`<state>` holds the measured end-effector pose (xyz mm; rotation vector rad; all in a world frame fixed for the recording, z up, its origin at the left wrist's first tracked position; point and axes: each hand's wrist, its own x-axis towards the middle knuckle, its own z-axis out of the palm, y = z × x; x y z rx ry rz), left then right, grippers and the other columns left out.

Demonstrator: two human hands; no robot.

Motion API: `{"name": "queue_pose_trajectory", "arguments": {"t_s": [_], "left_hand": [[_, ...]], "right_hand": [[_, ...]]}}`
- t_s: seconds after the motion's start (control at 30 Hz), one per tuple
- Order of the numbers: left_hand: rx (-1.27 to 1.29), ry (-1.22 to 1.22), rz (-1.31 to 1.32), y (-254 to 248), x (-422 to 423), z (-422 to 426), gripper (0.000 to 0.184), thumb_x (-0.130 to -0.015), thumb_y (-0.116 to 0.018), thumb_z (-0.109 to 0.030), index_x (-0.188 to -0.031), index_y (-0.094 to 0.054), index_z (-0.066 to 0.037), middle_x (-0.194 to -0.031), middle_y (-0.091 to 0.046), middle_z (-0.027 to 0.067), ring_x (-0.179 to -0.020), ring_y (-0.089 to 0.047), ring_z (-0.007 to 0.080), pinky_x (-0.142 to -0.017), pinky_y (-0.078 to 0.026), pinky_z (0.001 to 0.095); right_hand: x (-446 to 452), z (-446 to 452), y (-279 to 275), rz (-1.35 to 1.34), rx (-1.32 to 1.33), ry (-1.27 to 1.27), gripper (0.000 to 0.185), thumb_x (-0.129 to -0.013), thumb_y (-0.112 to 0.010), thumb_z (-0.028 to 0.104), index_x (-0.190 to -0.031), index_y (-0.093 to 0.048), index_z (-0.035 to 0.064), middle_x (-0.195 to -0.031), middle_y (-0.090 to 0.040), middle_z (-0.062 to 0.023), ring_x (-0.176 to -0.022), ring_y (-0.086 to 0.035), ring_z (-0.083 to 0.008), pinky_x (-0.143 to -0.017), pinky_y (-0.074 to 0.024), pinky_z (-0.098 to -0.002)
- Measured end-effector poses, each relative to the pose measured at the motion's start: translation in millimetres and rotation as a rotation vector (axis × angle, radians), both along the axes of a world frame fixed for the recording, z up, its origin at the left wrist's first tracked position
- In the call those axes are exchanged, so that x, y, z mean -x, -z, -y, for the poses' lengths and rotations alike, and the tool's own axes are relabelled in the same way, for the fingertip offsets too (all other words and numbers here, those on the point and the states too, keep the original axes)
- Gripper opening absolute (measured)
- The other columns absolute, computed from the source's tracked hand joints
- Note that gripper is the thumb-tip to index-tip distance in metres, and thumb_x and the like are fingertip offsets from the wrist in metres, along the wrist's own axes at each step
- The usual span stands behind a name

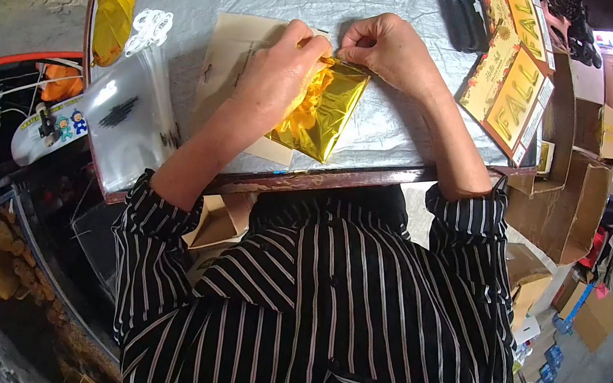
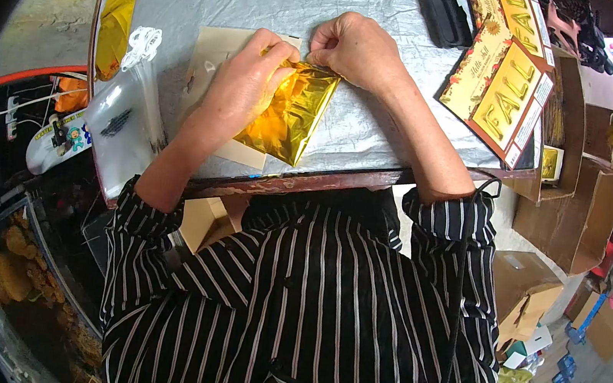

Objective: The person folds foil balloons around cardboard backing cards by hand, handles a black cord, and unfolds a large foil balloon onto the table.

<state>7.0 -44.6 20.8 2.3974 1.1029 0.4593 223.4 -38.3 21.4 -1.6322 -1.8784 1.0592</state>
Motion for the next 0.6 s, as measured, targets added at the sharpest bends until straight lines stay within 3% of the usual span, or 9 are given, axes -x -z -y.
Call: {"name": "queue_pose_trajectory", "arguments": {"t_s": [0.23, 0.3, 0.4, 0.47, 0.6], "left_hand": [[0.004, -0.047, -0.029, -1.5, -4.3, 2.1, 0.015, -0.097, -0.062, -0.019, -0.108, -0.056, -0.011, -0.114, -0.054, 0.0107, -0.09, -0.067, 0.0386, -0.075, -0.055, 0.0498], [0.03, -0.103, -0.047, -3.8, -6.1, 4.3, 0.014, -0.094, -0.066, -0.015, -0.105, -0.059, -0.011, -0.109, -0.057, 0.0074, -0.096, -0.065, 0.0334, -0.08, -0.053, 0.0442], [0.019, -0.111, -0.045, -0.8, -6.4, 5.3, 0.013, -0.095, -0.064, -0.016, -0.106, -0.06, -0.012, -0.109, -0.057, 0.0067, -0.095, -0.065, 0.0333, -0.078, -0.054, 0.0445], [0.013, -0.111, -0.041, -1.1, -5.9, 7.1, 0.012, -0.095, -0.064, -0.017, -0.106, -0.06, -0.013, -0.109, -0.057, 0.0064, -0.095, -0.065, 0.0334, -0.078, -0.054, 0.0446], [-0.006, -0.132, -0.038, 2.2, -5.3, 8.8, 0.011, -0.097, -0.062, -0.019, -0.107, -0.062, -0.016, -0.109, -0.057, 0.0056, -0.094, -0.065, 0.0339, -0.077, -0.054, 0.0452]], "right_hand": [[-0.8, -3.6, -1.5, 0.053, 0.01, -0.005, 0.014, -0.081, -0.082, 0.014, -0.084, -0.075, 0.002, -0.071, -0.07, -0.005, -0.064, -0.063, -0.0123, -0.065, -0.0517, -0.029], [-1.1, -3.4, -1.7, 0.047, 0.018, -0.004, 0.015, -0.081, -0.082, 0.015, -0.084, -0.075, 0.0024, -0.07, -0.071, -0.0054, -0.064, -0.063, -0.0129, -0.065, -0.0517, -0.0293], [-0.6, -4.2, -1.9, 0.071, 0.023, -0.006, 0.015, -0.08, -0.083, 0.015, -0.083, -0.075, 0.0028, -0.07, -0.071, -0.0058, -0.065, -0.063, -0.0132, -0.066, -0.0514, -0.0294], [-1.9, -7.4, 3.7, 0.077, 0.048, 0.002, 0.021, -0.073, -0.086, 0.029, -0.08, -0.077, 0.0115, -0.074, -0.073, -0.0074, -0.072, -0.071, -0.025, -0.068, -0.0539, -0.0369], [4.9, -8.3, -5.7, 0.191, 0.042, 0.005, 0.022, -0.072, -0.086, 0.03, -0.078, -0.076, 0.0115, -0.073, -0.072, -0.0073, -0.073, -0.071, -0.0256, -0.068, -0.054, -0.0375]]}}
